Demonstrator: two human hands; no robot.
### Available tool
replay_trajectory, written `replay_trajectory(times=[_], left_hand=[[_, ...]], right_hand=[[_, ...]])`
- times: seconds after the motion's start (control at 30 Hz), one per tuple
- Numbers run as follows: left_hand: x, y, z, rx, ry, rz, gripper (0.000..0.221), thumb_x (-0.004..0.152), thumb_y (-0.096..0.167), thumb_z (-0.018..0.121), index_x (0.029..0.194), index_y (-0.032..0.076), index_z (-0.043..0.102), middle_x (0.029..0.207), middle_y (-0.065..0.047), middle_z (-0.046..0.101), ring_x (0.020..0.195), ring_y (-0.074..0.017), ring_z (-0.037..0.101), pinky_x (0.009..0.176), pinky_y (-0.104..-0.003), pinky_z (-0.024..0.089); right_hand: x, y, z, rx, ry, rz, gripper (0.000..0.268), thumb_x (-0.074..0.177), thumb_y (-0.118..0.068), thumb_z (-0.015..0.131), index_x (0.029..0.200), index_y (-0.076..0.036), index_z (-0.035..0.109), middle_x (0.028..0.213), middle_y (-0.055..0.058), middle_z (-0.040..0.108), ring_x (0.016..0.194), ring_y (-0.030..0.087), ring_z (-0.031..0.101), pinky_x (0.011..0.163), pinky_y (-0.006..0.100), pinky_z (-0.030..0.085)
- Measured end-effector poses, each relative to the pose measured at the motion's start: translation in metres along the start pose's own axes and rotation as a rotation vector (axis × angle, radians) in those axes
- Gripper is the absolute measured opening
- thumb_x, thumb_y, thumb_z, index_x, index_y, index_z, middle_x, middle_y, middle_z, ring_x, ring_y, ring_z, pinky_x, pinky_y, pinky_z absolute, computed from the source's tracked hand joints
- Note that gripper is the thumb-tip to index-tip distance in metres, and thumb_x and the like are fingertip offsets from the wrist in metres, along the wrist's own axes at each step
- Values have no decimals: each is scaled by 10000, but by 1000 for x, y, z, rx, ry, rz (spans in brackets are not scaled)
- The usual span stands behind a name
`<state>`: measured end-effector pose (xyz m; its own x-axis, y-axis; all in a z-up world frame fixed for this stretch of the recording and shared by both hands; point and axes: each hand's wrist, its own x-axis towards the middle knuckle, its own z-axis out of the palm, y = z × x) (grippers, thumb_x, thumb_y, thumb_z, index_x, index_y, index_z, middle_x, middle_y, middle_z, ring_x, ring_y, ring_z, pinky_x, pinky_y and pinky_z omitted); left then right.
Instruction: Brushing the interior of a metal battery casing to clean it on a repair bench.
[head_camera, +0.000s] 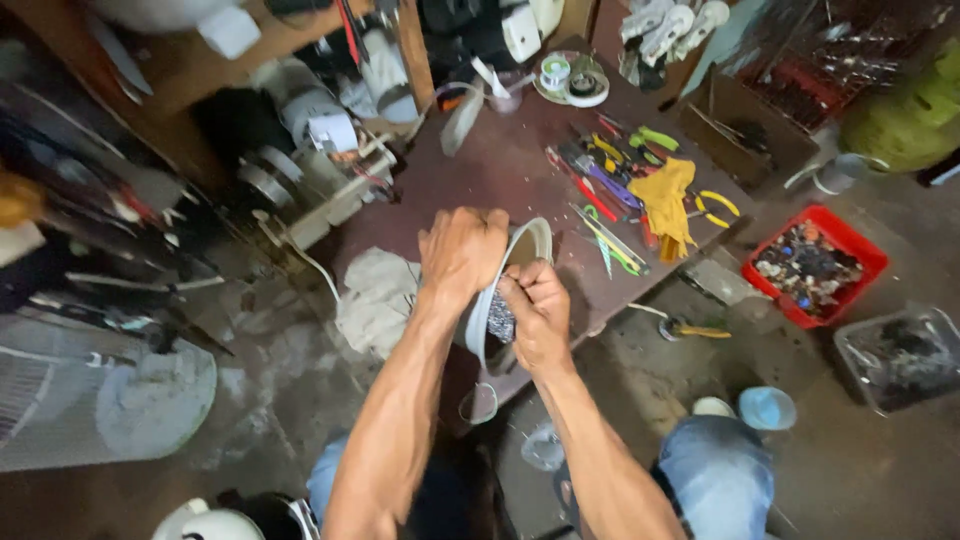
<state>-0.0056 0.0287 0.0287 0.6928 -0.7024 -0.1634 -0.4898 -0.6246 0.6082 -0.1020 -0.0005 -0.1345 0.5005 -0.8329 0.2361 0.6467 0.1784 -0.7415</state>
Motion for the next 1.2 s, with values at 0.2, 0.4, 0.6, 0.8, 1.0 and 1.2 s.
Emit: replay_trajectory(times=[0.2,0.4,0.6,0.8,1.0,1.2], left_hand=[[-6,10,-2,-12,-20,1,450,824,393,430,743,121,780,943,-187,753,1118,-416,649,1024,-585,380],[-6,9,-5,50,-60,99,545,861,453,391,890,75,783,1028,-217,734,1150,-442,622,1016,-593,419],[30,-39,35,-314,344,756,238,903,245,602,759,176,779,841,-51,755,919,-316,672,843,-463,546],[-56,-31,-1,-105,23,670,529,978,353,498,1408,47,537,1491,-248,486,1425,-518,285,1030,-875,81],[-22,-63,43,-121,150,713,551,956,492,530,1435,220,544,1527,-67,480,1459,-351,308,1118,-633,156],[18,-70,29,-274,5,900,424,916,452,614,1281,249,689,1379,-32,636,1390,-331,453,1103,-491,269]], right_hand=[[-22,-62,-18,-778,-825,120,111,840,56,609,833,-50,578,703,177,641,687,401,637,653,505,506],[15,-59,-28,-1067,-99,757,189,812,-303,614,938,-256,748,673,5,599,618,157,643,632,303,602],[11,-7,-64,-1637,-255,-394,116,920,-157,657,1004,-89,699,1117,119,636,1073,333,607,1002,450,481],[17,3,-76,-1602,-266,24,254,897,-186,595,1095,-52,683,1145,171,631,1101,397,613,942,512,533],[-3,-15,-35,-1433,-452,429,255,736,-234,704,860,-15,748,737,200,700,867,394,719,720,465,550],[24,21,-56,-1697,-489,-3,224,840,-69,576,834,55,762,895,318,715,931,475,708,752,553,575]])
